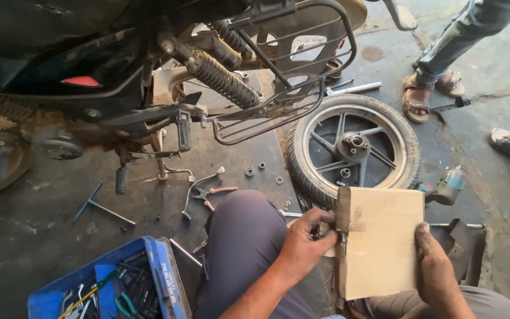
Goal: Replacing the chain sprocket and servicing the rear wheel of a motorcycle.
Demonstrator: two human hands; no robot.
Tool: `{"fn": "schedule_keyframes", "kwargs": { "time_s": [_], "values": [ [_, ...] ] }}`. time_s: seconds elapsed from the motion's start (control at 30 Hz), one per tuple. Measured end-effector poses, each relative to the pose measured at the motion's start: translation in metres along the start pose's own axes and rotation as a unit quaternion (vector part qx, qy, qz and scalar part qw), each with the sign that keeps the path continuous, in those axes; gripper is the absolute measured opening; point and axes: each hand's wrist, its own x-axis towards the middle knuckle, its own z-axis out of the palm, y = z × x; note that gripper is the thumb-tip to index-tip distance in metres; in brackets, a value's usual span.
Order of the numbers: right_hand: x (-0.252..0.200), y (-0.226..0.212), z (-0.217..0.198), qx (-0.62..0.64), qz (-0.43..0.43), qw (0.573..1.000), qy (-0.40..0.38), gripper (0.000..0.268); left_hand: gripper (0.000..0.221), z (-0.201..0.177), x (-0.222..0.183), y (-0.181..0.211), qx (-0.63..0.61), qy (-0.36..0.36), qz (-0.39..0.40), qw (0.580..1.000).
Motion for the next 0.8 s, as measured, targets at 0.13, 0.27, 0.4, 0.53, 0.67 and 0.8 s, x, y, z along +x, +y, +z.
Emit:
{"fn": "schedule_keyframes", "kwargs": {
  "time_s": [0.13,0.27,0.4,0.53,0.67,0.8],
  "values": [
    [0.040,0.044,-0.046,-0.285,-0.313,0.906,0.007,0.059,0.027,0.001,-0.007,0.004,0.116,0.094,0.061,0.987],
    [0.011,0.018,-0.008,0.003,-0.101,0.995,0.003,0.046,0.034,0.001,-0.014,-0.003,0.094,0.143,0.005,0.985],
    [0.022,0.035,-0.031,-0.359,-0.396,0.845,-0.013,0.044,0.029,-0.001,-0.015,0.012,0.088,0.132,0.011,0.987],
    [0.007,0.020,-0.014,-0.234,-0.369,0.899,0.035,0.040,0.037,-0.010,-0.011,0.038,0.161,0.049,0.065,0.984],
    [0.027,0.043,-0.036,-0.023,-0.268,0.962,0.035,0.045,0.053,-0.011,-0.009,0.058,0.308,-0.018,0.078,0.948],
    [-0.006,0.019,-0.017,-0.018,-0.257,0.965,0.057,0.036,0.058,-0.008,0.002,0.085,0.423,-0.067,0.032,0.903]
  ]
}}
